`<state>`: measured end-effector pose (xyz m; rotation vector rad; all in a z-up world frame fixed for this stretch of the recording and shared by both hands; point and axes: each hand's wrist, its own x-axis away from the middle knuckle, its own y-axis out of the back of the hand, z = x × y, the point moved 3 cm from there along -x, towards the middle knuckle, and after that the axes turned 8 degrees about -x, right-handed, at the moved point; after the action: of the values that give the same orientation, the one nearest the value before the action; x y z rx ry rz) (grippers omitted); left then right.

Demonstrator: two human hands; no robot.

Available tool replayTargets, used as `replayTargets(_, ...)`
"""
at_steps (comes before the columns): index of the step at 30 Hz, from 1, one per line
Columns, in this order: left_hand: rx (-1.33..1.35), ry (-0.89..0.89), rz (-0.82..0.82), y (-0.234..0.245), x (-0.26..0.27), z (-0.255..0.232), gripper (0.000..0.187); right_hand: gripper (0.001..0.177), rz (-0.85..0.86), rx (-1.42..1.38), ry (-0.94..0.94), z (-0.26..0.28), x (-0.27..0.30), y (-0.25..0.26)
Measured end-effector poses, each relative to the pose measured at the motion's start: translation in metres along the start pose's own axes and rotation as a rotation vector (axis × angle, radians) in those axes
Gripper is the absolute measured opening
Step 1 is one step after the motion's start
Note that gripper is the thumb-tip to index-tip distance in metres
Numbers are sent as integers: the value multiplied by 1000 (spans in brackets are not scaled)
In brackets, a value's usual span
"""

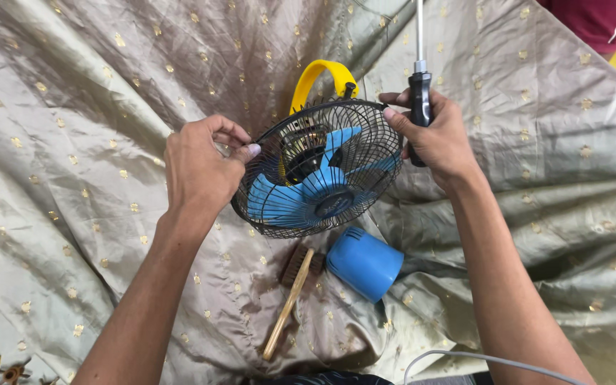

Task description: The person uses a screwdriver to remove screws from the front grille of a small electric fan. They detach the grille, then remove the fan blade from the motor housing, leaving the components separated on the floor.

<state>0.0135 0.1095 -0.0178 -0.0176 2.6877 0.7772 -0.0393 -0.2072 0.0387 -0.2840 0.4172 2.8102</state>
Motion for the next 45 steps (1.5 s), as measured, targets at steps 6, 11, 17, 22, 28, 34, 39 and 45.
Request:
replayTargets(6,-95,109,122,-7,-7,11,24,25,19,22,3,-13,-18,0)
replayTargets(11,-67,201,377,-33,11,28,82,32,-86,-40,-57,-19,-15,2)
replayTargets(17,64,-80,227,-50,31,29,104,32,-115,-60,-73,-16,-11,0)
replayTargets(22,183,-55,169,-53,19,37,91,20,-216,-157,-11,-16,3,-5)
replayTargets(28,234,-11,6,-65,-7,47,77,23,-419,-169,-102,-56,85,-18)
replayTargets(34,212,301,-127,-68,-52,42,71,32,-415,-73,-386,-106,116,-32)
replayTargets(39,244,348,-149,-69,-69,45,71,31,-324,-117,-530,-134,124,-43)
replayTargets(45,413,238,-53,-68,-66,56,62,36,-287,-571,-551,-183,62,-63)
